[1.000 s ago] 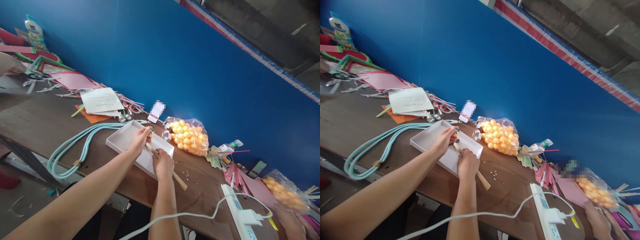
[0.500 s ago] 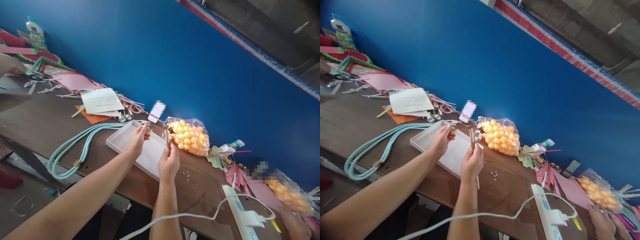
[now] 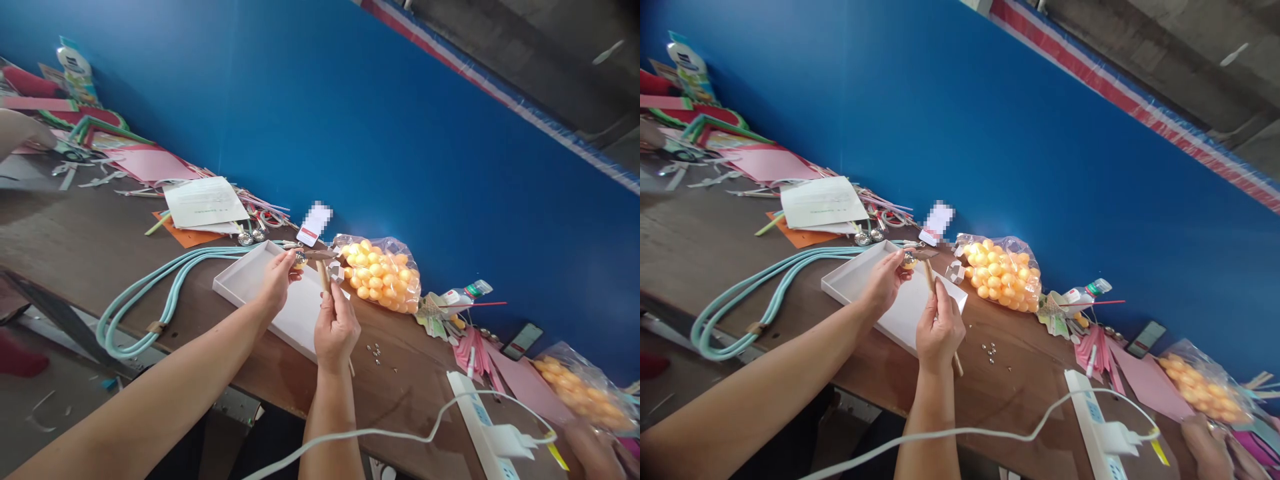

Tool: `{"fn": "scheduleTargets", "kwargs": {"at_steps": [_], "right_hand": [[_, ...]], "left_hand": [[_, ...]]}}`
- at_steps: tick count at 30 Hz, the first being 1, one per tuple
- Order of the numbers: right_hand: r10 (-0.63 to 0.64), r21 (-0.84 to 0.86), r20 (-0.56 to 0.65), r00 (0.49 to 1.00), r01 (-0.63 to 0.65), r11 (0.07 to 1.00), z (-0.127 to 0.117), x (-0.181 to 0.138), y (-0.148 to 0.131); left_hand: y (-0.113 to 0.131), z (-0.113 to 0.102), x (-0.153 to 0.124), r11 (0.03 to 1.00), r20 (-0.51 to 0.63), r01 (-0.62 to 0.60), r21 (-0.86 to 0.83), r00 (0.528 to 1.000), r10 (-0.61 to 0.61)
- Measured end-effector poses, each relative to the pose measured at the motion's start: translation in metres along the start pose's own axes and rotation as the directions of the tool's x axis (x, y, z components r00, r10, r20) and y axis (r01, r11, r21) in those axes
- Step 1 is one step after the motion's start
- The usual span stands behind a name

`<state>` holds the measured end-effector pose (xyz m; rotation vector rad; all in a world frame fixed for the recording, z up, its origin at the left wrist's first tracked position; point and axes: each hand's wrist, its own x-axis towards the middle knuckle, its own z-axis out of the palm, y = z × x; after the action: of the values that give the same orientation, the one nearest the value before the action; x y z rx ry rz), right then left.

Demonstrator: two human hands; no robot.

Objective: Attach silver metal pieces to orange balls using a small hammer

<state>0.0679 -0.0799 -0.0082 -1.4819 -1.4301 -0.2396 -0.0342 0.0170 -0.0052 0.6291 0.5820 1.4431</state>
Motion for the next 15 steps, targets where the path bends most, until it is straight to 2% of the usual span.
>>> {"fn": "scheduleTargets", "kwargs": {"at_steps": [3, 8, 12, 15], "right_hand": [[-0.043, -0.080, 0.009, 0.999, 0.043, 0.996, 0.0018, 0.0004, 0.0004], [-0.163, -0.092, -0.116, 0.980, 0.153, 0.984, 0.0033, 0.0010, 0.0021], [-0.165, -0.130, -0.055, 0.985, 0.157, 0.979, 0.0039, 0.0008, 0.0020], [-0.182, -0.096, -0.079, 0.980, 0.174, 0.980, 0.0040, 0.0006, 0.0011]], "left_hand": [[-0.0001, -0.0001, 0.0012, 0.998, -0.014, 0.019, -0.066, 1.000, -0.020], [-0.0001, 0.0007, 0.0029, 0.987, -0.021, 0.034, -0.157, 0.999, -0.037], [0.0011, 0.0019, 0.0033, 0.981, -0.040, 0.059, -0.187, 0.997, -0.067], [0.0015, 0.0025, 0.0035, 0.979, -0.065, 0.066, -0.195, 0.995, -0.080]]}}
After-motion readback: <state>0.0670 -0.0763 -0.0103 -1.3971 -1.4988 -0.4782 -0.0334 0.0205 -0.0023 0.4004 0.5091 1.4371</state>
